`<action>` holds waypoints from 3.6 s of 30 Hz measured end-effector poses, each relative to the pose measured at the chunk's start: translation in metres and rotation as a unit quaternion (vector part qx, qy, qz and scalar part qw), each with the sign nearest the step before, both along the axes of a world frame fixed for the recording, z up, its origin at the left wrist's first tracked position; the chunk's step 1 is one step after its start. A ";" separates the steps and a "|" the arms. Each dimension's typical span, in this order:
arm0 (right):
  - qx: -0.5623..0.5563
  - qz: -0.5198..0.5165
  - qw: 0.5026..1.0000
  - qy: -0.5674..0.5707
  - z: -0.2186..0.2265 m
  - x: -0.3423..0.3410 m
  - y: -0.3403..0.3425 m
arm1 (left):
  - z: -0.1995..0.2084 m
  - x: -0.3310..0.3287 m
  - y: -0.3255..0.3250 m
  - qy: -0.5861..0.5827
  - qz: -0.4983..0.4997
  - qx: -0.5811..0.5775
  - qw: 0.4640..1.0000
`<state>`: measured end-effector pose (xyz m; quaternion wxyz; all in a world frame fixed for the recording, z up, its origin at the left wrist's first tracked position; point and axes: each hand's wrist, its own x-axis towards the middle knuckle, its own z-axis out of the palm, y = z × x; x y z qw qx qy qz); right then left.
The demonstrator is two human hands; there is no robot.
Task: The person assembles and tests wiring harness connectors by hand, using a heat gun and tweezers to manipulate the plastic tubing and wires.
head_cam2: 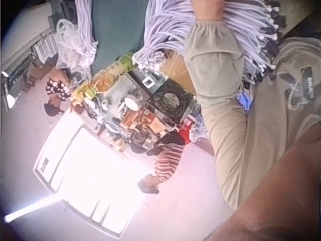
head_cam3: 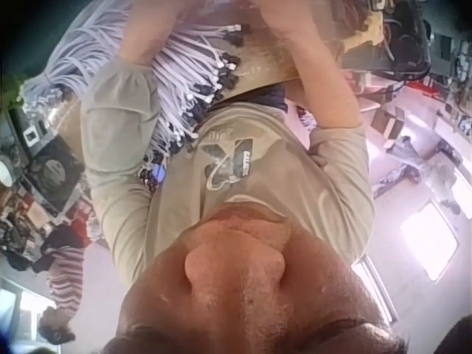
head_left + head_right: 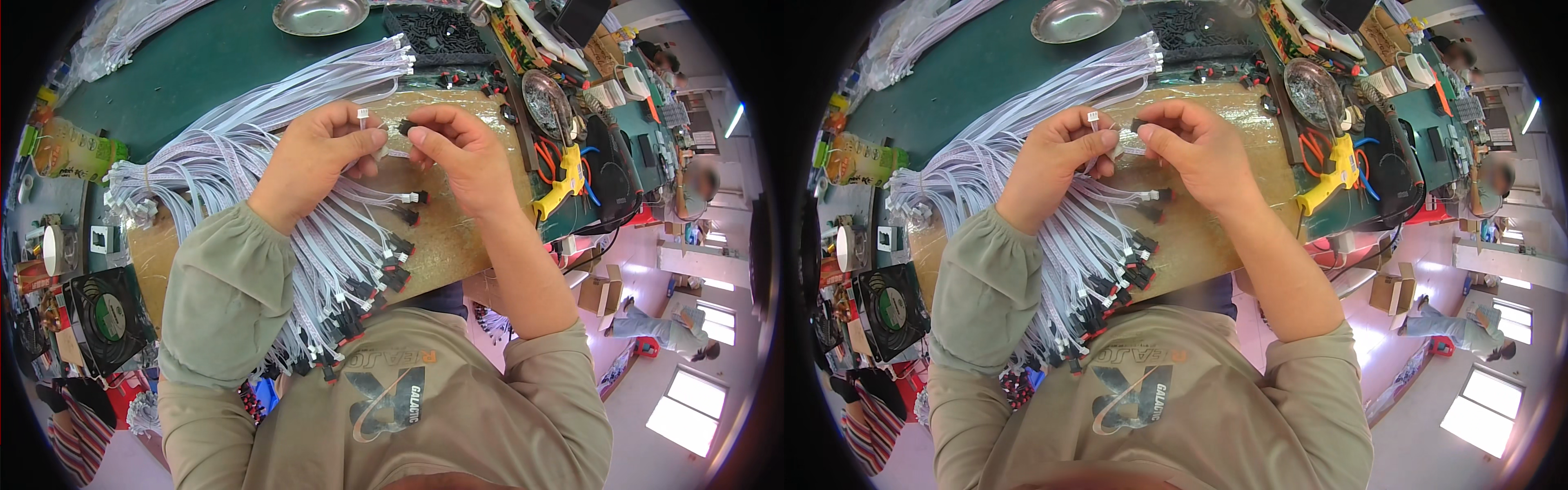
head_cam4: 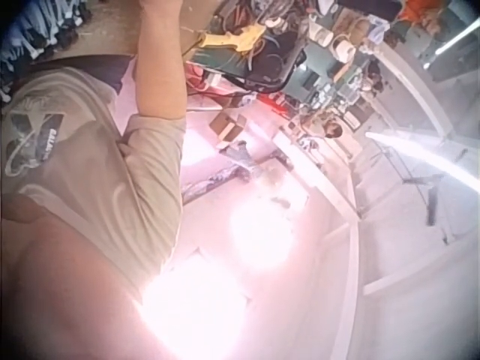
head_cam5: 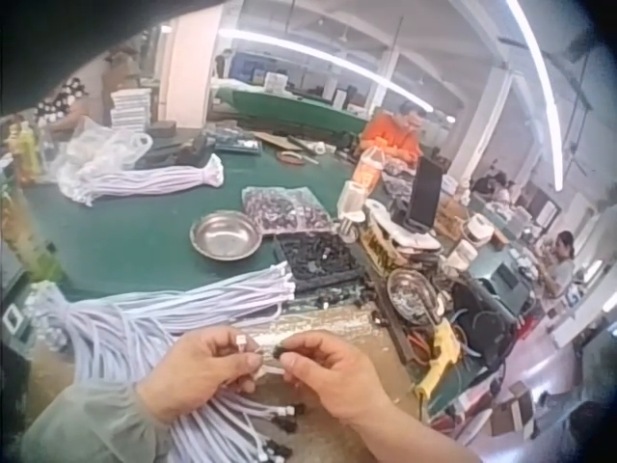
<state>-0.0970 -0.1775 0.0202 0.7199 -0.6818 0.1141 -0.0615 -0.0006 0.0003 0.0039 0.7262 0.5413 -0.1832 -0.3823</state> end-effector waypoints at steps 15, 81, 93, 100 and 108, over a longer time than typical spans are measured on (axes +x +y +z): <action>-0.295 0.025 0.952 -0.080 0.005 0.004 -0.003 | -0.003 0.002 0.001 -0.023 -0.002 -0.012 1.000; 0.064 -0.040 0.994 -0.075 0.004 -0.107 0.001 | -0.013 0.011 0.002 0.055 0.073 -0.011 0.996; -0.001 -0.051 0.998 -0.022 -0.006 -0.113 0.001 | -0.010 0.009 0.001 0.042 0.085 -0.006 0.995; -0.007 -0.056 0.998 -0.016 -0.008 -0.114 0.001 | -0.011 0.009 0.001 0.040 0.090 0.003 0.995; -0.011 -0.054 0.998 -0.021 -0.013 -0.113 0.000 | -0.010 0.009 0.002 0.048 0.088 -0.003 0.995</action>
